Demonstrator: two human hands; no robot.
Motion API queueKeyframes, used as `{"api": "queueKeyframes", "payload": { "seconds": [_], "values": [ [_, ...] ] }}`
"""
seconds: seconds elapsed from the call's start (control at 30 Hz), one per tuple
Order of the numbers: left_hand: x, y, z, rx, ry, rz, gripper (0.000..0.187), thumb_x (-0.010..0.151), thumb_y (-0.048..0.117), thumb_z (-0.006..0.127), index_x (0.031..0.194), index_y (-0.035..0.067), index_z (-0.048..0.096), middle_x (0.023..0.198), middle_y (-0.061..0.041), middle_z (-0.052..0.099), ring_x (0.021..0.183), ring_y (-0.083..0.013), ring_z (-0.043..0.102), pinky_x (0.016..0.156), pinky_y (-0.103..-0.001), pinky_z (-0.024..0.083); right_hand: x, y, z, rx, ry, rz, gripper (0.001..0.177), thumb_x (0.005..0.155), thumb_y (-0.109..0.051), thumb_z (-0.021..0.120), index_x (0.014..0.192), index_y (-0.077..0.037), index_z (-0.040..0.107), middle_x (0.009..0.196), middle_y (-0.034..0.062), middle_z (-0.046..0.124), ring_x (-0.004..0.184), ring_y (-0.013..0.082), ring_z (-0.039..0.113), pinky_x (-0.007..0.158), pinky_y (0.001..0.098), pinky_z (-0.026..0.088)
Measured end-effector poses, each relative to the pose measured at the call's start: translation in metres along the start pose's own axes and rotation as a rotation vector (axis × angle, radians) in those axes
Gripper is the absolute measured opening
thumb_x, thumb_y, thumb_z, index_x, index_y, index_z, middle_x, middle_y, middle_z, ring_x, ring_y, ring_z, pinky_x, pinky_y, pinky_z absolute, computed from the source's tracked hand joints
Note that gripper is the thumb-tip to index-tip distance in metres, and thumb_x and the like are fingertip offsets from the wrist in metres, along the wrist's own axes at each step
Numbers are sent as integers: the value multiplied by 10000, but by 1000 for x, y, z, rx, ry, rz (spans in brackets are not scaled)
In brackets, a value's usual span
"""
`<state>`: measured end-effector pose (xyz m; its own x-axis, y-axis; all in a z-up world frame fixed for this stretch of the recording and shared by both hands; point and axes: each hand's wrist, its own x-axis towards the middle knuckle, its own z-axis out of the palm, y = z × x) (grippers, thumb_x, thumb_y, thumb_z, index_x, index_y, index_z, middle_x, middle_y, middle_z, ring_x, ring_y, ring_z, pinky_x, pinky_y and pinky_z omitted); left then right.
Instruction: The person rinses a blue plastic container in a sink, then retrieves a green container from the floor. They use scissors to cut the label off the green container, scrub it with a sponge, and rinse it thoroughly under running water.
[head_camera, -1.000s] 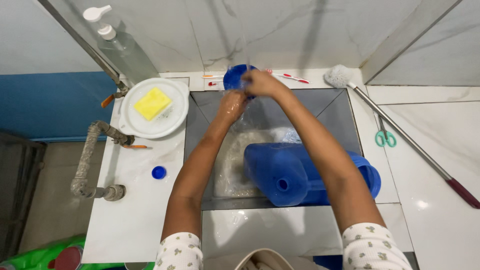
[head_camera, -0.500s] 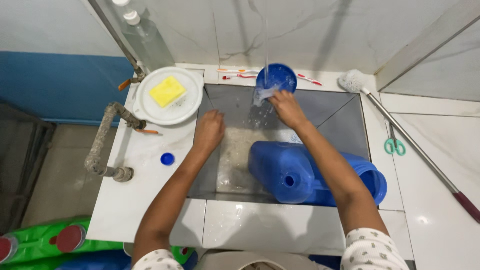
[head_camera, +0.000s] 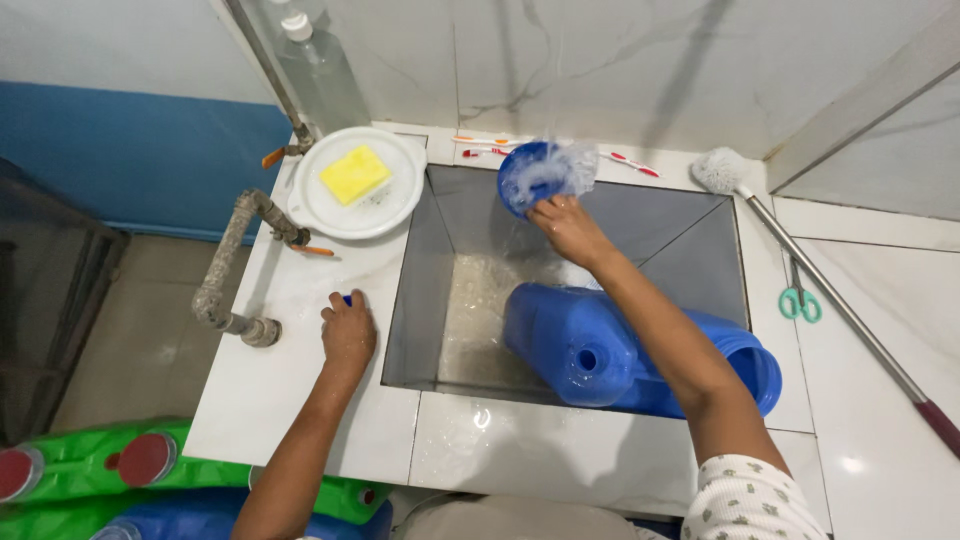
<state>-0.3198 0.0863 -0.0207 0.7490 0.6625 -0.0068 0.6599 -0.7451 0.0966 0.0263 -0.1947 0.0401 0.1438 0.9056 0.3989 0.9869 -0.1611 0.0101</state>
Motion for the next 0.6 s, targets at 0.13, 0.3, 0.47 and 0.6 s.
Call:
{"api": "queueKeyframes", "payload": {
  "seconds": [0.13, 0.3, 0.47, 0.6],
  "values": [
    [18, 9, 15, -156, 56, 94, 346, 951, 97, 600, 1278, -13, 589, 1229, -293, 543, 1031, -448, 646, 789, -460, 604, -3, 1, -3, -22, 26, 197, 240, 795, -23, 645, 1018, -86, 707, 1143, 58, 648, 1085, 297, 581, 940, 438, 464],
    [77, 96, 21, -831, -60, 153, 352, 955, 238, 696, 1250, 49, 664, 1047, -234, 652, 851, -338, 674, 732, -389, 543, -3, 0, -17, -20, 36, 238, 377, 786, 13, 644, 1150, -63, 706, 1135, 81, 636, 1022, 311, 568, 864, 449, 459],
    [181, 189, 64, -1656, -570, -257, 342, 987, 347, 746, 992, 29, 620, 797, -94, 655, 616, -175, 597, 571, -301, 529, -3, -1, -19, -39, -8, 168, 446, 787, 7, 647, 1226, -49, 696, 1093, 89, 631, 1024, 296, 573, 881, 437, 464],
    [217, 245, 92, -1867, -574, -230, 298, 971, 340, 746, 999, 52, 672, 815, -112, 685, 592, -169, 579, 482, -295, 471, -10, 2, -31, -2, -22, 131, 432, 774, -11, 657, 1199, -74, 703, 1082, 57, 642, 1043, 287, 577, 911, 414, 470]
  ]
}}
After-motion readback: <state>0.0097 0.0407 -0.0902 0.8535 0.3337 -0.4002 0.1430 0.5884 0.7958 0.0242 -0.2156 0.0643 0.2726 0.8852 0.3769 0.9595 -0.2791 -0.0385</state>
